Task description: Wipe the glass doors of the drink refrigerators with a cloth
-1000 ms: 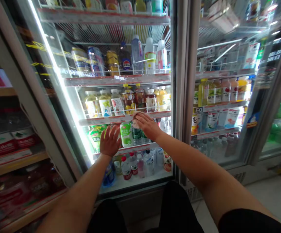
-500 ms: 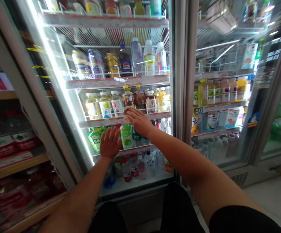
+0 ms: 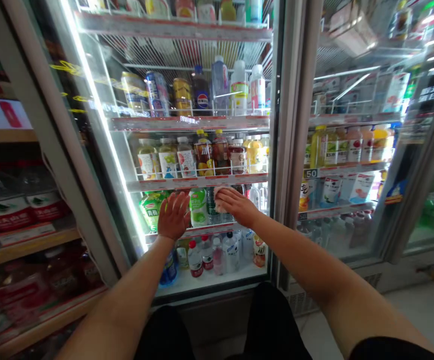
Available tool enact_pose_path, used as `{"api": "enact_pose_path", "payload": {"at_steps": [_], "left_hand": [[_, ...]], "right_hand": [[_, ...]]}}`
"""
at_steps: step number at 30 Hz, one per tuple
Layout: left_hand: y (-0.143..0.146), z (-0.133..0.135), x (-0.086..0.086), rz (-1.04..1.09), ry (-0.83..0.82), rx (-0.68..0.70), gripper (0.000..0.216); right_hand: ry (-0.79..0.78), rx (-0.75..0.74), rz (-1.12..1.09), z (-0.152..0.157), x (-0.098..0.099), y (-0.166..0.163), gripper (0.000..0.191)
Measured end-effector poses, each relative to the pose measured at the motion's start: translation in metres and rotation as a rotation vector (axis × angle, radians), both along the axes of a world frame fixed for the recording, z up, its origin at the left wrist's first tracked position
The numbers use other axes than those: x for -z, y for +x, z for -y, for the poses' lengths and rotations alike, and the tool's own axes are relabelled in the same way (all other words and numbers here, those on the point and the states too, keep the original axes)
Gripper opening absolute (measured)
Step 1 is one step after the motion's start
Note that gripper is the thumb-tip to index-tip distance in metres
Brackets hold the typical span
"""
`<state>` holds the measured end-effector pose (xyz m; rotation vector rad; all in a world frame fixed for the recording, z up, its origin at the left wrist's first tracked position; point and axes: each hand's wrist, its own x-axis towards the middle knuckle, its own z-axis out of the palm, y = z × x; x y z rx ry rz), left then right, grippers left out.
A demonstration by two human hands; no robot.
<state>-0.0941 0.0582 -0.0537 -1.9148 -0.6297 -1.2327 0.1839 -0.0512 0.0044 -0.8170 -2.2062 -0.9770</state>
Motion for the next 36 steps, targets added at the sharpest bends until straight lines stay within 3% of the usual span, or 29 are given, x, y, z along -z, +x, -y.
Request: {"api": "enact_pose_path", "payload": {"at_steps": [6,12,15,26,36], "left_hand": [[0.001,0.000,-0.001,-0.002,0.043,-0.003,0.069],[0.000,-0.001,0.000,-0.001,0.055,-0.013,0.071],[0.000,-0.001,0.000,-0.001,0.055,-0.016,0.071],[0.000,-0.002,0.001,0.000,0.032,-0.012,0.071],[0.001,0.000,-0.001,-0.011,0.107,-0.050,0.073]], "right_hand": [[0.007,0.032,-0.151,0.004,0.034,0.007,0.042],[-0.107,-0.047,0.135,0.002,0.092,0.005,0.036],[-0.125,-0.062,0.204,-0.001,0.104,0.000,0.032],[-0.086,-0.099,0.190,-0.011,0.072,-0.040,0.028],[-0.051,-0.065,0.034,-0.015,0.000,-0.030,0.041]]}}
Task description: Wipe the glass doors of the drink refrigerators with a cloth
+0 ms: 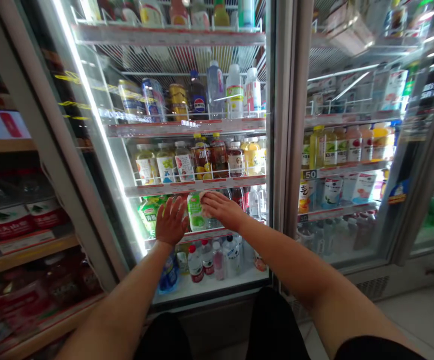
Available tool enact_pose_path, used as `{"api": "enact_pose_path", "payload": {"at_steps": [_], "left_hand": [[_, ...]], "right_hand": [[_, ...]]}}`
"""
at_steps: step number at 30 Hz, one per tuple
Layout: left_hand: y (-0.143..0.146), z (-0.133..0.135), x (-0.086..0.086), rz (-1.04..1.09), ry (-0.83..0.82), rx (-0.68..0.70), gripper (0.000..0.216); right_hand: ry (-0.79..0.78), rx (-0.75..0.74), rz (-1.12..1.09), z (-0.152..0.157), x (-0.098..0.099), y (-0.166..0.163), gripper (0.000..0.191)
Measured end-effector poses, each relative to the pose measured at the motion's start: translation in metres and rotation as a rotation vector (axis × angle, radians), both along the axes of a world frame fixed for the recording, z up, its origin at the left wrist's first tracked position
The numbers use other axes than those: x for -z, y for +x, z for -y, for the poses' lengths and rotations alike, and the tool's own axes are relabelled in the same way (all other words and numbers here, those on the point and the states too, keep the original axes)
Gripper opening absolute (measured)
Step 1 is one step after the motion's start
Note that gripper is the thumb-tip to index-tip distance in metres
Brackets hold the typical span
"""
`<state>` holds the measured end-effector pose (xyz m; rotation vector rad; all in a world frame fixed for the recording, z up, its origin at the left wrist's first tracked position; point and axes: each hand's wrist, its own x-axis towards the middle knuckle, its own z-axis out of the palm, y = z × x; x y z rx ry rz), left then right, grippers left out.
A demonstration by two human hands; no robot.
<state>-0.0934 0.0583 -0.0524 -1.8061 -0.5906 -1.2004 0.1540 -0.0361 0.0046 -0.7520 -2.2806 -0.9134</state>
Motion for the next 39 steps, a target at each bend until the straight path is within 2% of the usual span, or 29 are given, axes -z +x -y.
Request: {"api": "enact_pose_path", "payload": {"at_steps": [7,11,16,20,25,29,33,37,39], "left_hand": [[0.000,0.001,0.001,0.004,-0.050,0.003,0.071],[-0.001,-0.001,0.002,0.004,-0.060,0.009,0.069],[-0.001,-0.002,0.005,0.011,-0.096,0.023,0.067],[-0.001,0.001,0.004,-0.001,-0.075,-0.012,0.066],[0.000,0.004,0.002,0.008,-0.002,-0.023,0.068],[-0.001,0.000,0.006,0.015,0.007,-0.023,0.063],[-0.002,-0.003,0.009,0.025,0.063,-0.029,0.061],[-0.002,0.002,0.007,-0.003,0.008,-0.113,0.058],[-0.001,0.005,0.006,-0.009,0.003,-0.127,0.057]], "right_hand": [[0.049,0.042,-0.110,-0.005,-0.032,-0.006,0.041],[0.072,0.091,-0.234,-0.011,-0.046,-0.025,0.047],[0.043,0.047,-0.134,-0.020,-0.066,-0.047,0.045],[0.095,0.050,-0.287,-0.029,-0.079,-0.063,0.048],[0.003,-0.028,-0.124,-0.034,-0.083,-0.088,0.046],[0.034,-0.019,-0.167,-0.037,-0.080,-0.102,0.043],[0.017,-0.105,-0.024,-0.043,-0.077,-0.106,0.039],[0.108,-0.080,-0.216,-0.044,-0.077,-0.096,0.043],[0.115,-0.088,-0.201,-0.041,-0.075,-0.087,0.044]]}}
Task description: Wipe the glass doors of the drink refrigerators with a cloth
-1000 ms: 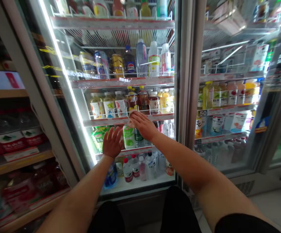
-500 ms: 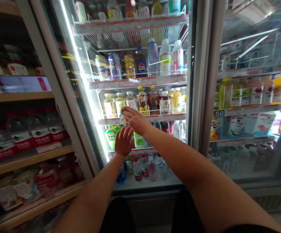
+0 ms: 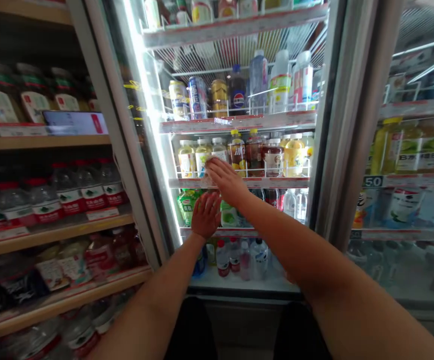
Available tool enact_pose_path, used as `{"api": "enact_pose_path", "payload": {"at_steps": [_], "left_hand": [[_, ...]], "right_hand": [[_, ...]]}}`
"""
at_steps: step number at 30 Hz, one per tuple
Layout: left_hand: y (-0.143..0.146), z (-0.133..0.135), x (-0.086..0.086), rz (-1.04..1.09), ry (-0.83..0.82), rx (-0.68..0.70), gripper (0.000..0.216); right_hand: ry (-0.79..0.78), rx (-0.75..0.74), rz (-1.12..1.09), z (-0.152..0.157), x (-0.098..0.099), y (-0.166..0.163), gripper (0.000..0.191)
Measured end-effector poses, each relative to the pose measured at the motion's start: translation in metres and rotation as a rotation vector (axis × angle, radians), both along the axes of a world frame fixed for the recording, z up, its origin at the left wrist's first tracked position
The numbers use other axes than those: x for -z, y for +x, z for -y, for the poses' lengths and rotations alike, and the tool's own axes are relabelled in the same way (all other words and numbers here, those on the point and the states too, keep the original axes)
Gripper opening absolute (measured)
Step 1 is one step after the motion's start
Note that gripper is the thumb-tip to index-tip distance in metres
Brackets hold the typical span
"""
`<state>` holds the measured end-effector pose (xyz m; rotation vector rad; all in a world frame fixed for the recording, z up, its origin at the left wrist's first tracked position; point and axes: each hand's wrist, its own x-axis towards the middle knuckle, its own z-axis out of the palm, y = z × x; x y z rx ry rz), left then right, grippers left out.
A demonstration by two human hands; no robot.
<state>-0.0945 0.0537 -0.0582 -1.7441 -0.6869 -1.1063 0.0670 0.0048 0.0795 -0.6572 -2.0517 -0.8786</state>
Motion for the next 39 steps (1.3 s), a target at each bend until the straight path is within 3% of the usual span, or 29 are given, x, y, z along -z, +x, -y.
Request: {"api": "enact_pose_path", "payload": {"at_steps": [3,7,11,15,19,23,28,32,36,39], "left_hand": [[0.000,0.000,0.000,0.005,-0.014,0.005,0.057],[0.000,-0.002,0.001,0.001,-0.055,0.025,0.059],[0.000,-0.001,0.000,0.001,-0.035,0.040,0.061],[0.001,0.000,-0.001,0.008,-0.040,0.046,0.064],[0.001,0.000,-0.002,0.008,-0.024,0.045,0.066],[0.001,0.001,-0.003,0.008,0.001,0.049,0.066],[0.002,0.000,-0.003,0.013,-0.004,0.058,0.065],[0.002,0.000,-0.003,0.018,0.006,0.060,0.063],[0.002,0.000,-0.004,0.016,0.012,0.057,0.064],[0.002,-0.001,-0.003,0.021,0.002,0.065,0.067]], "right_hand": [[-0.021,-0.015,0.118,0.007,0.005,0.017,0.042],[-0.006,0.055,0.006,0.018,0.011,0.042,0.044],[-0.032,0.073,0.112,0.026,0.014,0.066,0.043],[0.022,0.117,-0.034,0.031,0.021,0.084,0.045],[-0.013,0.103,0.108,0.036,0.030,0.095,0.041],[0.034,0.159,-0.031,0.040,0.038,0.109,0.042],[-0.014,0.138,0.040,0.047,0.048,0.132,0.043],[0.051,0.175,-0.117,0.053,0.059,0.152,0.042],[-0.009,0.184,-0.039,0.060,0.069,0.171,0.042],[0.024,0.244,-0.133,0.064,0.077,0.185,0.044]]}}
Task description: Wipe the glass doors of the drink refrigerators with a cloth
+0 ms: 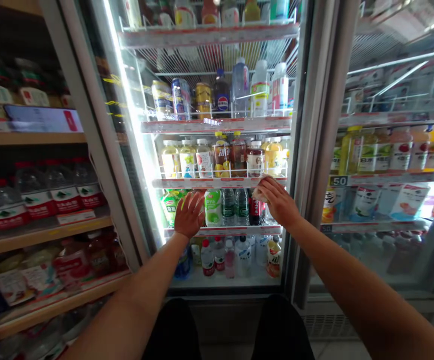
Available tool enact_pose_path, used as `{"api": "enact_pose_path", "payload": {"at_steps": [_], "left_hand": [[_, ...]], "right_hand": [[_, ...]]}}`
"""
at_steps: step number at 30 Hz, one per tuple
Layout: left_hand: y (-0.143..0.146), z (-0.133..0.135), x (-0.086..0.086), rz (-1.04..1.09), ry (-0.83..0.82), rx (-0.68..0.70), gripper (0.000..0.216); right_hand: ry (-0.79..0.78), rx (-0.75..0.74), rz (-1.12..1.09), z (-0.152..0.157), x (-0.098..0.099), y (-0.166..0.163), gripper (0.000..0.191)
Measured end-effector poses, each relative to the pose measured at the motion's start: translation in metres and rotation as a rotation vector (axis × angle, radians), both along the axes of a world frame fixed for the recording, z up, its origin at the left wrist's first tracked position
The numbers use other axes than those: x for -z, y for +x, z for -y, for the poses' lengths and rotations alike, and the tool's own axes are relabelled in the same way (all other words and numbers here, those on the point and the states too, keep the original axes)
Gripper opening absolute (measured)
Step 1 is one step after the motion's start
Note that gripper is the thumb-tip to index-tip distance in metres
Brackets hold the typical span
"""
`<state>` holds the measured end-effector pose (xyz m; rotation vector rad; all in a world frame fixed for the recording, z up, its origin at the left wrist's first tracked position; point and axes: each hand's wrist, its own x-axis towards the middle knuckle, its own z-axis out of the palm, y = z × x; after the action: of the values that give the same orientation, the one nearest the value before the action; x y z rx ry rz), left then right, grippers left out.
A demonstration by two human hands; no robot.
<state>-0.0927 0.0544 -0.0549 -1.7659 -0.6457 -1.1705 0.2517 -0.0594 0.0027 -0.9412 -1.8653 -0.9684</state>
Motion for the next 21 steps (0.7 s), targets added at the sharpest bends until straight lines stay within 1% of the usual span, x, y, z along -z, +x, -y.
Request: {"api": "enact_pose_path", "payload": {"at_steps": [2,4,7,10,13,16,18,21], "left_hand": [[0.000,-0.001,0.001,0.004,-0.025,0.008,0.068],[0.000,-0.002,0.002,0.007,-0.052,0.011,0.067],[0.000,-0.003,0.002,0.005,-0.060,0.007,0.065],[0.000,-0.002,0.001,0.002,-0.013,0.009,0.066],[0.001,-0.001,0.000,-0.001,0.023,0.006,0.067],[0.001,0.000,0.000,-0.004,0.028,-0.004,0.068],[0.001,0.000,0.000,-0.007,0.029,-0.008,0.069],[0.001,0.000,0.000,-0.007,0.029,-0.016,0.069]], "right_hand": [[0.025,0.040,-0.053,0.003,0.008,0.007,0.045],[-0.021,0.044,-0.001,0.006,0.020,0.013,0.044],[-0.125,0.000,0.172,0.012,0.045,0.021,0.043],[-0.154,-0.072,0.306,0.018,0.071,0.027,0.042],[-0.211,-0.144,0.386,0.021,0.089,0.027,0.043],[-0.220,-0.128,0.331,0.019,0.093,0.018,0.045],[-0.184,-0.090,0.274,0.015,0.090,0.008,0.045],[-0.160,-0.106,0.303,0.008,0.084,-0.008,0.044]]}}
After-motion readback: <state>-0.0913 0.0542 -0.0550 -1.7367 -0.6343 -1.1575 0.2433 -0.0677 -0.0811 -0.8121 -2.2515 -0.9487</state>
